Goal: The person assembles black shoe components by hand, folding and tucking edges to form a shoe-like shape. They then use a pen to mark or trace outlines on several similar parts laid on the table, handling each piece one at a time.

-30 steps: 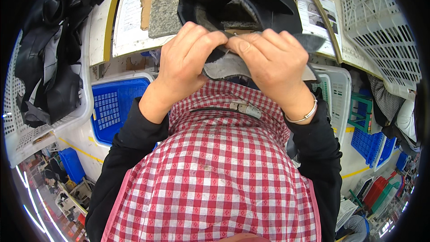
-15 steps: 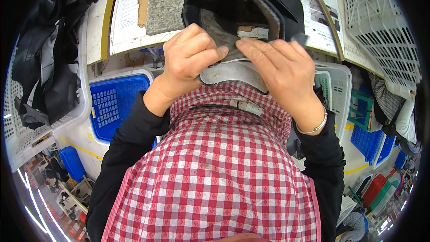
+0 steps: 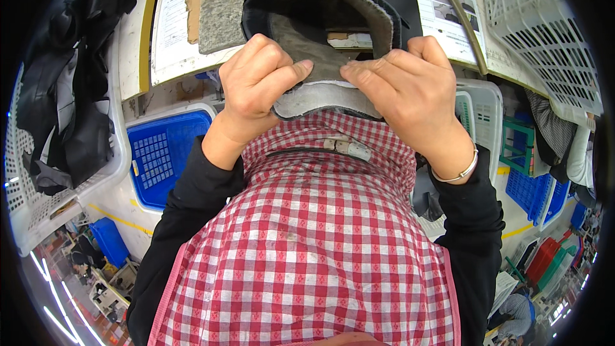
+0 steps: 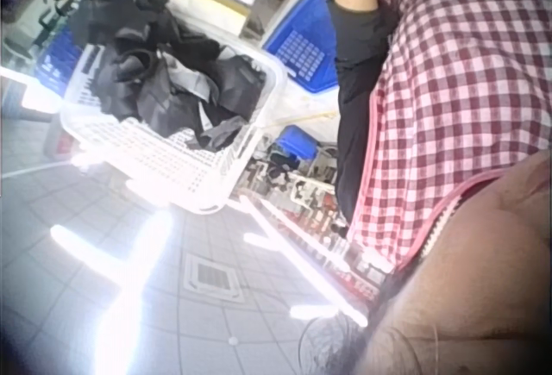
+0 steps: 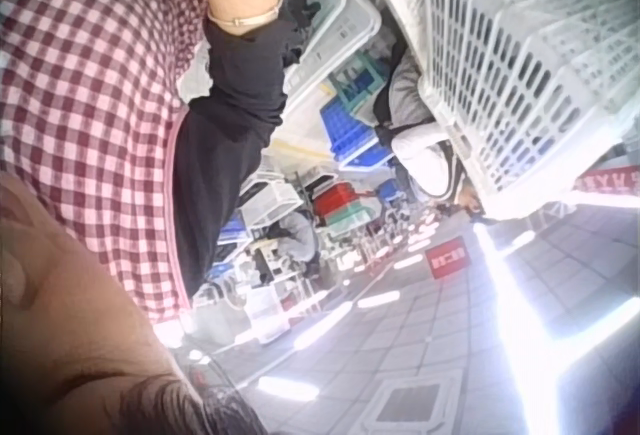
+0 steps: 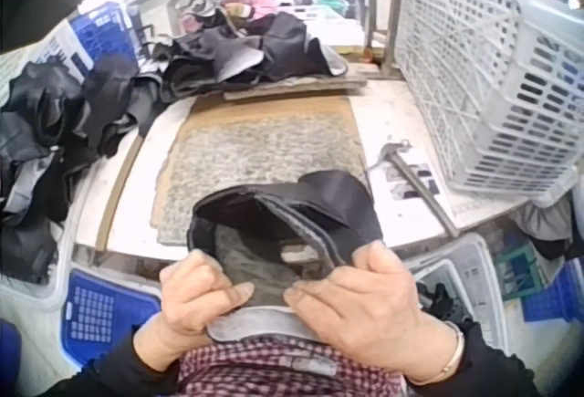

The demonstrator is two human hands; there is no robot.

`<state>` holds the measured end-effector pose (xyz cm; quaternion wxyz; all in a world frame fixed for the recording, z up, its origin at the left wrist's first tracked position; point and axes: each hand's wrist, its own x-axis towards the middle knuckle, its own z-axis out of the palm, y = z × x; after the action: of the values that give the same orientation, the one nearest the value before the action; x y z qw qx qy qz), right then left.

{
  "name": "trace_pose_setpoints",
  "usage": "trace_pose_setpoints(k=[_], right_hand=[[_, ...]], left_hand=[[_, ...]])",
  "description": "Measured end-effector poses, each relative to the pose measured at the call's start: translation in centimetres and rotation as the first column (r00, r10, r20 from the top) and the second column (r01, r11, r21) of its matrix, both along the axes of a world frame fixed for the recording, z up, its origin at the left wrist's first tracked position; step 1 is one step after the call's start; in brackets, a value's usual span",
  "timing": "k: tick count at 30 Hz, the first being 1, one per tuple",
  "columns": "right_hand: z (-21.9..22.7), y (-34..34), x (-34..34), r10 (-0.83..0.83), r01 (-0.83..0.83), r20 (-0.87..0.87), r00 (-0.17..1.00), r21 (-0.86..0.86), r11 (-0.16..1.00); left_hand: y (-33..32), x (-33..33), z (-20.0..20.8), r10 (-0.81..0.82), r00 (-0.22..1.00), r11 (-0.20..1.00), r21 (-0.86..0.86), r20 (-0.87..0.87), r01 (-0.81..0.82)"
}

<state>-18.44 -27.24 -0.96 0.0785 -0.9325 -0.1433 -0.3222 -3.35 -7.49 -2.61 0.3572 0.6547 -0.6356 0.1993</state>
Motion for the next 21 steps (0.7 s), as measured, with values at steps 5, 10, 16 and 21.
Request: trace_pose_setpoints(k=[5,10,16,21], right_hand=[[0.8,-0.3,-1.1,0.054,-0.03,-0.261,0.964,0.097,0.995],[-0.1,1.0,-0.7,-0.026,0.062,-0.188,0.982,0.191,0.98],[2.3,-0.3,1.0,-0.192,0.183,0.017,0.981,0.242,0.953],[2.9,-3.0,5.0,0.161,-0.138,0.157,0.974,0.982,-0.127]], left_hand=[[0.0,-0.1,0.6,0.07,0.998,0.997,0.023,-0.004,-0.07],[-0.2,-0.1,2.5,0.099,0.994,0.958,0.265,0.05,-0.109],[-3.4,1.4,12.5,-0.021,0.983,0.999,-0.039,0.18,0.029],[-4.4,-3.7,11.0,0.056,0.979,0.987,-0.157,0.194,-0.025]])
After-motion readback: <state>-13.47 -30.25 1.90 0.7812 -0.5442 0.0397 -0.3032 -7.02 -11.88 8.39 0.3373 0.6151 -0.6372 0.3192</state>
